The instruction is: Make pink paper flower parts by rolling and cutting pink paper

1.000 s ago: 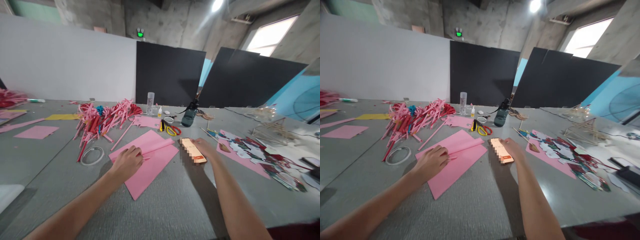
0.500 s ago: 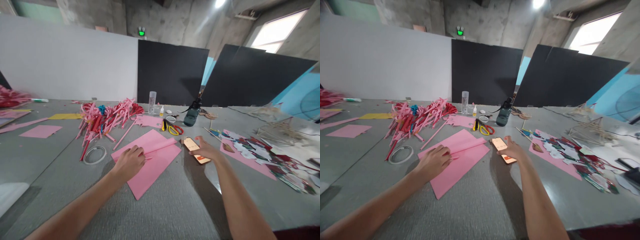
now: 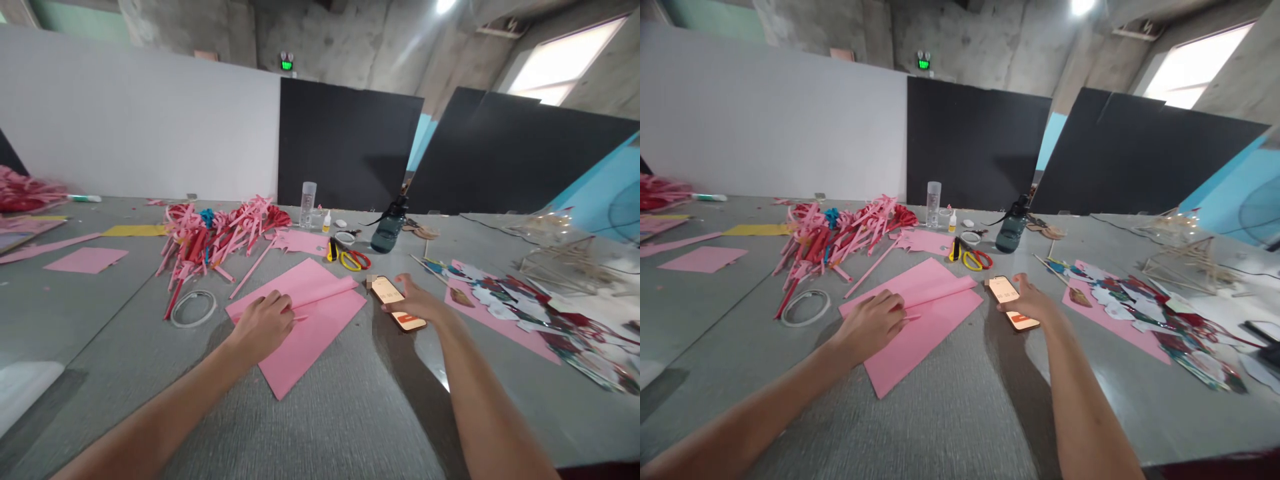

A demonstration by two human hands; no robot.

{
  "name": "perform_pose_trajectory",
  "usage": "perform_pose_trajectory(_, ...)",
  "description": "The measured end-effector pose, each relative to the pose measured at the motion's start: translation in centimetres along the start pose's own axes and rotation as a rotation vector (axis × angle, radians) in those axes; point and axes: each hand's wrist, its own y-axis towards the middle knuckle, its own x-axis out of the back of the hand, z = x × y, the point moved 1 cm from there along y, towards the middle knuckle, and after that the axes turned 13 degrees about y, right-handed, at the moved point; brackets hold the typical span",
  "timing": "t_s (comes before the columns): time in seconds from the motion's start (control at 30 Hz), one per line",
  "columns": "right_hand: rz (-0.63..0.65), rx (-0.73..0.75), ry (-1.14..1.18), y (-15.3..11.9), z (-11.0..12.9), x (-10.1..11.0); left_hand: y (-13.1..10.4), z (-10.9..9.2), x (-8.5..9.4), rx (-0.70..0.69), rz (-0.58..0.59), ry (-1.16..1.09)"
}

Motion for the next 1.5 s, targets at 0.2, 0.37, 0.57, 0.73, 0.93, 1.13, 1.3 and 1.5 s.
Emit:
perform_pose_trajectory(0.2, -0.006, -0.016, -0.018, -0.4, 0.4, 0.0, 0.0, 0.0, 0.2, -0.001, 0.008, 0.006)
perform_pose_trajectory(0.37, -0.009, -0.019, -0.023, -0.6, 0.7, 0.0, 0.0, 0.0, 0.1, 0.004, 0.002, -0.003)
perform_pose_trajectory(0.57, -0.003, -0.026, -0.027, -0.5, 0.6, -0.1, 0.0, 0.0, 0.0, 0.005, -0.002, -0.016)
perform_pose_trajectory(0.73, -0.024, -0.015, -0.043, -0.2, 0.5, -0.4, 0.1, 0.0, 0.2, 0.009, 0.013, -0.002)
perform_pose_trajectory(0.93, -0.021, -0.015, -0.065, -0.4, 0.7, -0.4, 0.0, 0.0, 0.1, -0.005, 0.013, 0.003)
perform_pose_trajectory(1.13, -0.028, 0.023, -0.059, -0.7, 0.8, -0.4, 0.1, -0.1, 0.2, 0.010, 0.020, 0.006)
perform_pose_trajectory(1.3, -0.127, 0.065, -0.089, -0.9, 1.1, -0.2, 0.2, -0.2, 0.4, 0.036, 0.116, 0.034)
perform_pose_trajectory(1.5, -0.421, 0.458, -0.045, -3.1, 6.1, -3.5, 0.3, -0.3, 0.0, 0.057, 0.231, 0.055)
